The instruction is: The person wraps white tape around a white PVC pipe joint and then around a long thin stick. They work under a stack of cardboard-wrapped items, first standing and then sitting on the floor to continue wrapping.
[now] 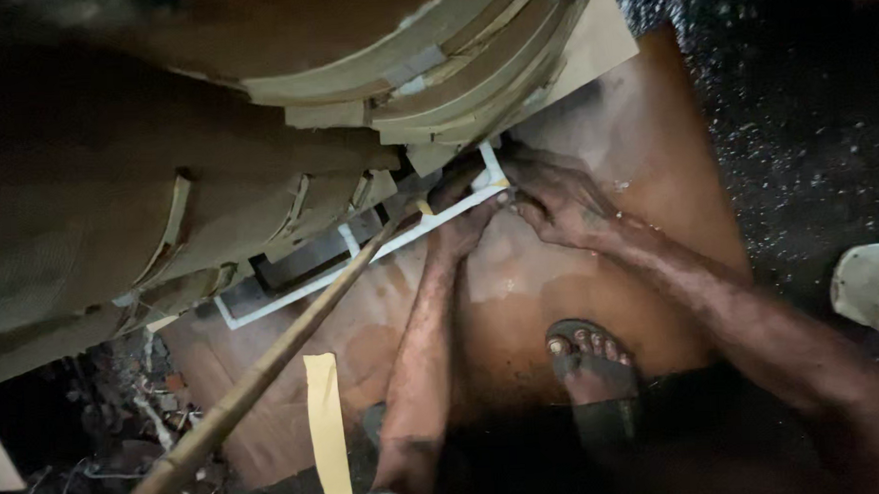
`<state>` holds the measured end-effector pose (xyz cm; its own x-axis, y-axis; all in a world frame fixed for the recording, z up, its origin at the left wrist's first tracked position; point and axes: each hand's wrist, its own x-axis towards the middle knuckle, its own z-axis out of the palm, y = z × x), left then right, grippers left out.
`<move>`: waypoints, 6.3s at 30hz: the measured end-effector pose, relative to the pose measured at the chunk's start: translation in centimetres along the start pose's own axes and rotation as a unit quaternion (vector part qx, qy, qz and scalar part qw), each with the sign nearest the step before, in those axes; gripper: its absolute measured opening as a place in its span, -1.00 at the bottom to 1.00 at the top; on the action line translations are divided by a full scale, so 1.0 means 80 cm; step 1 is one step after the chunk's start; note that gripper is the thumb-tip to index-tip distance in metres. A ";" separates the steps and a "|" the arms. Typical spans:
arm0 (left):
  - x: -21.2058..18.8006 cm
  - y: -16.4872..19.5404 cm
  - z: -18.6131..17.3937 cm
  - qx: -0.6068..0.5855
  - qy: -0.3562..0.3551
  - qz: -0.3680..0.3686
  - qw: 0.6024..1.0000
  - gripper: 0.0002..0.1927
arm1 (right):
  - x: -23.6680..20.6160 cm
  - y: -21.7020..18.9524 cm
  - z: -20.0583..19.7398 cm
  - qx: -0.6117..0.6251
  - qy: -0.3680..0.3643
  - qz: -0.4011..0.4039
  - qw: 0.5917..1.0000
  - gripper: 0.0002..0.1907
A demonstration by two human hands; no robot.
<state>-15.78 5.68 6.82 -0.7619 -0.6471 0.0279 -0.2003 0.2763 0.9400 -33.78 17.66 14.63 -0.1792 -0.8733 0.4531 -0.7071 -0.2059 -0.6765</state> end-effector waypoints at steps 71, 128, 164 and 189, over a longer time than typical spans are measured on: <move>-0.020 -0.064 0.011 -0.433 0.166 -0.126 0.877 -0.57 | 0.036 -0.053 -0.005 0.039 -0.021 0.161 0.986 -0.67; -0.044 0.008 0.140 -0.569 0.037 -0.069 0.818 -0.65 | -0.015 -0.124 0.012 -0.106 -0.054 0.256 0.959 -0.69; 0.052 -0.002 0.092 -0.916 0.042 0.008 0.399 -0.47 | 0.099 -0.098 0.030 -0.295 -0.185 0.038 0.936 -0.70; -0.043 0.015 0.118 -0.753 0.015 -0.173 0.634 -0.67 | -0.019 -0.128 0.073 -0.100 0.017 0.236 0.967 -0.56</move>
<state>-19.20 14.93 4.66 -0.8161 -0.5031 -0.2845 0.4805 -0.8641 0.1497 -22.24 18.48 17.48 -0.5341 -0.8332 0.1433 -0.6586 0.3037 -0.6885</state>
